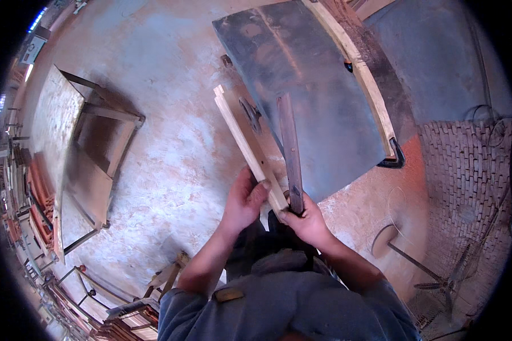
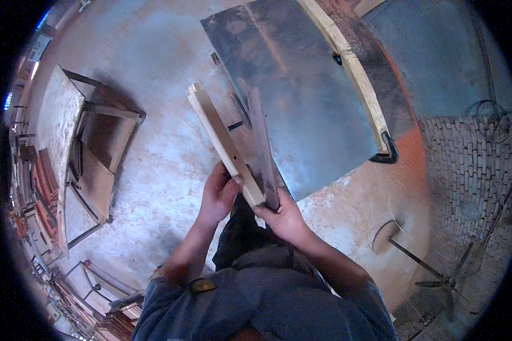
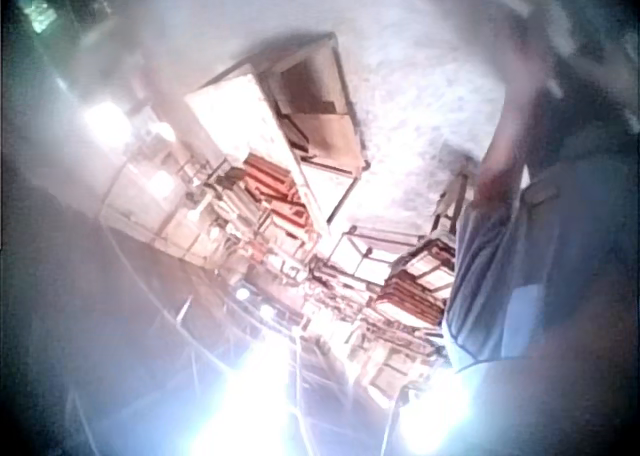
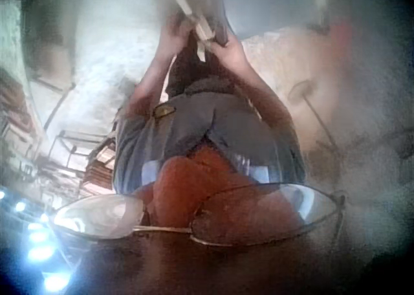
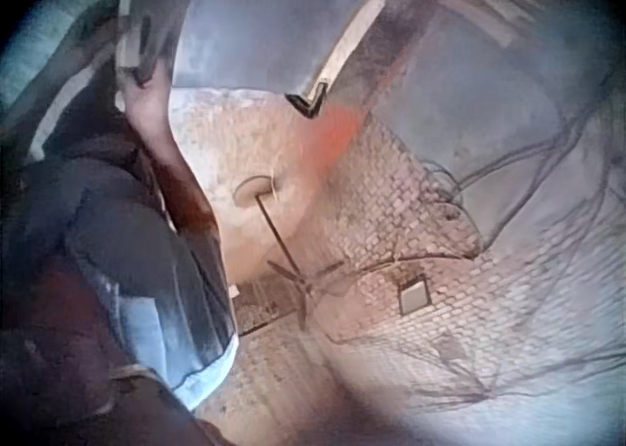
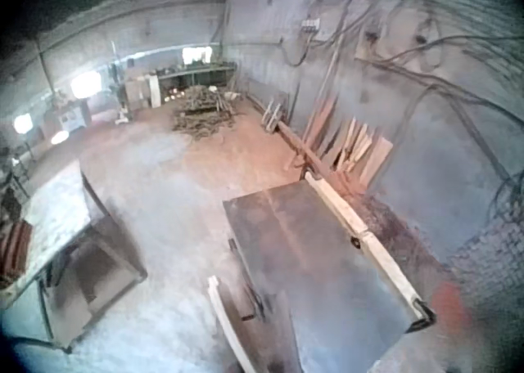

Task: The person removes a clamp from a wooden frame and walks to a workbench. They pick up a small wooden stick and use a hammer to repeatedly tap and shape the stick on a metal surface.

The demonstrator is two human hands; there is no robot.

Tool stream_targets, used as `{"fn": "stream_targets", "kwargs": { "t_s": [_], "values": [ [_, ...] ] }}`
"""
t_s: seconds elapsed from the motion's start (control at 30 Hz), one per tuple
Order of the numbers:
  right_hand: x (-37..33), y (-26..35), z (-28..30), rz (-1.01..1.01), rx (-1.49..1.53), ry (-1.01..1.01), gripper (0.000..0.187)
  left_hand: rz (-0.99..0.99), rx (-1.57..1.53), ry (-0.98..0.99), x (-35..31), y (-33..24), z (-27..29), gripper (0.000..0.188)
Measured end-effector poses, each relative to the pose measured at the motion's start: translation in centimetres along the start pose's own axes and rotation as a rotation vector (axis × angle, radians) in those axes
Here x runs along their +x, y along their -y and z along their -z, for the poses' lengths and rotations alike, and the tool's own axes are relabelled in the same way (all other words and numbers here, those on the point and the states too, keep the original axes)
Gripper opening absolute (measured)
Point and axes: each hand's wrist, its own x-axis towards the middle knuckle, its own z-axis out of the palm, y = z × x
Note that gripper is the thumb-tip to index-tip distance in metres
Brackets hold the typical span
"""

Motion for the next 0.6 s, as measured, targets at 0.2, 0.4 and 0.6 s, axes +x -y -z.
{"fn": "stream_targets", "kwargs": {
  "t_s": [0.2, 0.4, 0.6],
  "values": [
    [-1.2, 0.8, 1.8, 0.151, -0.156, -0.005, 0.032, 0.005, 0.103, -0.001, -1.1, -1.7, -2.0, 0.036],
    [-2.9, 1.1, 3.0, 0.235, -0.244, 0.002, 0.035, -0.018, 0.141, -0.023, -2.6, -1.8, -3.5, 0.031],
    [-4.1, 1.5, 3.9, 0.254, -0.274, 0.018, 0.029, -0.047, 0.174, -0.056, -3.8, -1.6, -4.8, 0.029]
  ]
}}
